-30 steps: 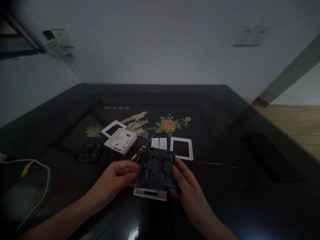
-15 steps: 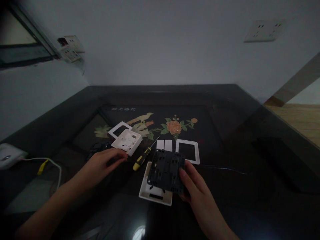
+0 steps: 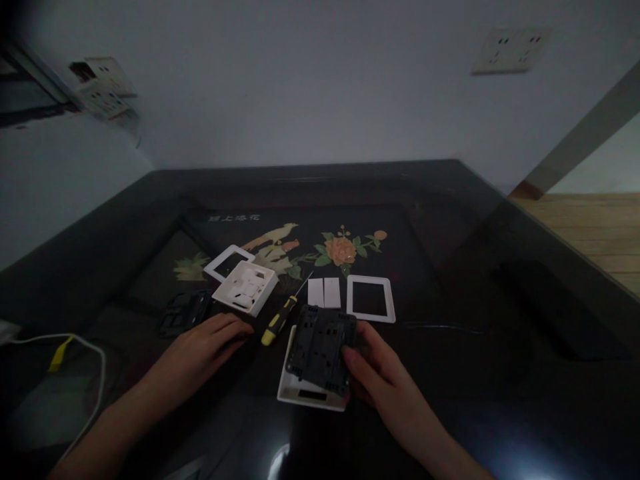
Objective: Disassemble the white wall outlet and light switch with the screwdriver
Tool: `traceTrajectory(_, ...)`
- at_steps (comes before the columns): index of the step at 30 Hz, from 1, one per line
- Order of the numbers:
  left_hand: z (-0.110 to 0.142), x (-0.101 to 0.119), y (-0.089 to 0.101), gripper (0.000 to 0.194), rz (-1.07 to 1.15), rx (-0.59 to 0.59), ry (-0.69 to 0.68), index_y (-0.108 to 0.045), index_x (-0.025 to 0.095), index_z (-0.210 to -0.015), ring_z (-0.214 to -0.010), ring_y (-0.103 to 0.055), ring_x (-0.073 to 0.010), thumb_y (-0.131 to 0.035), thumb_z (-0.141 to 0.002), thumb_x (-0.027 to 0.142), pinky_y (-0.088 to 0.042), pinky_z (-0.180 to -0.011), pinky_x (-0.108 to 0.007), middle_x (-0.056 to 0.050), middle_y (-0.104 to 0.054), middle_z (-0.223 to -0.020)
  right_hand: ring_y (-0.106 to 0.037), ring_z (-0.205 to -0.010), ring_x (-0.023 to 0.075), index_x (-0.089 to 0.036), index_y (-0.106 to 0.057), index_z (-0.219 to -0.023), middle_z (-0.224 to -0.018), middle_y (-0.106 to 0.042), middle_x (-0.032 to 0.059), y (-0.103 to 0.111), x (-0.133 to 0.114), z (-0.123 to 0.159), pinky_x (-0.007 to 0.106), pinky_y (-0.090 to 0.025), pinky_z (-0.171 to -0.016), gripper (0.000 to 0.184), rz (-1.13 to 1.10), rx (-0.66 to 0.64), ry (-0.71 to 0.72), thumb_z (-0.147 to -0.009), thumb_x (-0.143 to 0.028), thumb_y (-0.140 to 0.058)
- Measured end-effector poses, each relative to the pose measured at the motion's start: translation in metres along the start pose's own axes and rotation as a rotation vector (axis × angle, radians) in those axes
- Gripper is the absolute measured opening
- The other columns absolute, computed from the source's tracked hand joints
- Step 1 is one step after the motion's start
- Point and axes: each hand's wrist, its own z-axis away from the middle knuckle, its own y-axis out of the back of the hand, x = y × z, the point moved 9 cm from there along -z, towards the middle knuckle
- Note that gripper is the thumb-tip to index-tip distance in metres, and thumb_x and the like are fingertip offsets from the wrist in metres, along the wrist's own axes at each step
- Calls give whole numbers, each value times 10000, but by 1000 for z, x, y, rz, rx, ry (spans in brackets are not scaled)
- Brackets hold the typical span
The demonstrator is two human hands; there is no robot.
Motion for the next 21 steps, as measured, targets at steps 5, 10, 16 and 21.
traceTrajectory(5,7,20,22,225,320,175,-17,-712,240,-1092,-990,-660,-232,-621,-890,282,-500,-910,-313,-69,-710,-1082,-588,-610,113,-261,-598,-1198,-727,-621,-31,-17,-10,10,251,-542,-609,489,88,-140,31,-828,-577,-642)
traceTrajectory(10,15,43,-6,357,923,-40,56,-641,206,-1198,-671,-672,-153,-611,-911,418,-521,-623,-224,-52,-729,-805,-682,-847,170,-261,-600,-1222,-943,-709,45,-30,-31,24,316,-582,-755,346,394,-222,275,-934,-437,-527)
traceTrajectory(16,34,76,-45,705,1625,-557,122,-515,182,-1316,-647,-726,-206,-487,-855,714,-515,-527,-232,-118,-754,-852,-692,-657,166,-227,-652,-1213,-783,-760,49,-76,-68,69,280,-562,-603,333,1099,-369,1030,-975,-222,-420)
traceTrajectory(21,35,77,-46,426,1733,-585,227,-663,176,-1100,-887,-700,-195,-609,-882,537,-537,-746,-261,-91,-712,-1035,-610,-495,145,-236,-616,-1295,-607,-711,-1,-96,-84,92,253,-470,-433,369,1196,-373,1249,-970,-188,-448)
